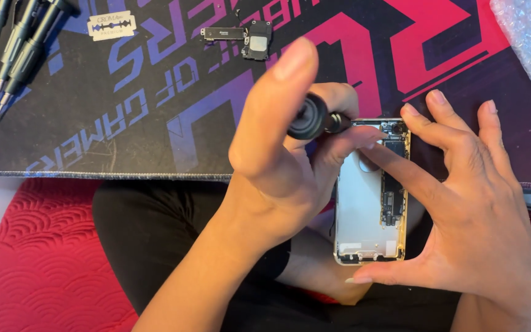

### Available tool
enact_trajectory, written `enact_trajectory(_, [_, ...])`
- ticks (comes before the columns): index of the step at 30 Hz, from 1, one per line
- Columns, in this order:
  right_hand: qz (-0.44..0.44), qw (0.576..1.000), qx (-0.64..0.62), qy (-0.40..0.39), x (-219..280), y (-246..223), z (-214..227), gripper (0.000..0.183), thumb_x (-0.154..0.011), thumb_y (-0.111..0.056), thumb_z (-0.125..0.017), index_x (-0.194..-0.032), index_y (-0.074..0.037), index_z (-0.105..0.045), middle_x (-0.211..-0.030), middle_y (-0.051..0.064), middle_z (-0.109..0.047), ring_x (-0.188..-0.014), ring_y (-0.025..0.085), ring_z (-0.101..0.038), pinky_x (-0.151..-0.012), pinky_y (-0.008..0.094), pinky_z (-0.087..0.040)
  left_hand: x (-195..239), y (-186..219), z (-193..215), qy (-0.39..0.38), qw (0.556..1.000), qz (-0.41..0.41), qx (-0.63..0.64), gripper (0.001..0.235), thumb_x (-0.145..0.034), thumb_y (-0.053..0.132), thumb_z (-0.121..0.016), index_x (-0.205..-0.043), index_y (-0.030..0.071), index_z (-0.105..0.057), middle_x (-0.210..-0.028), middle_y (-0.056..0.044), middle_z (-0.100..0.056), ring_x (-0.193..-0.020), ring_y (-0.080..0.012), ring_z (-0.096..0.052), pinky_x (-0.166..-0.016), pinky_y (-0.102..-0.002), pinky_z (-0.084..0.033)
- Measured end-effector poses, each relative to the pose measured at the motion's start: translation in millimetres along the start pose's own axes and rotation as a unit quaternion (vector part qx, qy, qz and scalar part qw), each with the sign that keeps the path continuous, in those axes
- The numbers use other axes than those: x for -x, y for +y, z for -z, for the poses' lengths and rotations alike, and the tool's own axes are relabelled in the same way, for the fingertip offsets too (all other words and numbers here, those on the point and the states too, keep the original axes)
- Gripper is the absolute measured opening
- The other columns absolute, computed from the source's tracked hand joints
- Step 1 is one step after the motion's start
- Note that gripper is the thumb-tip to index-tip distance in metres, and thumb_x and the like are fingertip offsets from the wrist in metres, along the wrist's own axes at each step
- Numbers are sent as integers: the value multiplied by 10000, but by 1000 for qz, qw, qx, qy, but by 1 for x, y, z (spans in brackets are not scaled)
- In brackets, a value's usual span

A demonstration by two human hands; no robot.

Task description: The person uses a screwdriver to remove screws from the internal frame of a disassembled smartphone. They then use tweezers to carefully lift and remove a small metal bracket from the device's interior.

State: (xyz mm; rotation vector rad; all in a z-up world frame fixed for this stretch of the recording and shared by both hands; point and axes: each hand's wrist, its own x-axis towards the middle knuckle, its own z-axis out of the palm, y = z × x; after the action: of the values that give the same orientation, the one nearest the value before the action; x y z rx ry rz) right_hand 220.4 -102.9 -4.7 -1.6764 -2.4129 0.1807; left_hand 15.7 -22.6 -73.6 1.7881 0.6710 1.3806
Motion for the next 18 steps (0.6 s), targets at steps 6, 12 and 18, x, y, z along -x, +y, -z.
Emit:
enact_trajectory(6, [4, 1000, 12, 6, 1, 3, -4, 1409, -347, -983, -775, -1475, -168, -551, -1541, 256, -425, -1546, 527, -396, -1220, 841, -245, -6, 19, 10, -126, 990, 47, -45, 600, -1236, -106, -667, -1647, 119, -293, -1742, -80, -395, -1397, -245, -797, -1283, -342, -763])
enact_trajectory(12, [11, 1000, 23, 16, 2, 5, -6, 1416, -364, -1028, -719, -1485, -179, -558, -1523, 271, -451, -1527, 535, -431, -1219, 838, -268, -11, 25, 11, -139, 987, 51, -62, 609, -1224, -154, -624, -1638, 124, -276, -1727, -113, -424, -1423, -282, -781, -1274, -356, -785])
enact_trajectory(18, [1, 1000, 2, -1, 2, 6, -5, 1355, -338, -961, -806, -1423, -189, -550, -1493, 229, -430, -1520, 502, -393, -1217, 844, -212, -29, 37, 17, -221, 969, 55, -93, 516, -1254, -12, -588, -1656, 195, -339, -1219, -77, -581, -1096, -245, -605, -998, -370, -538])
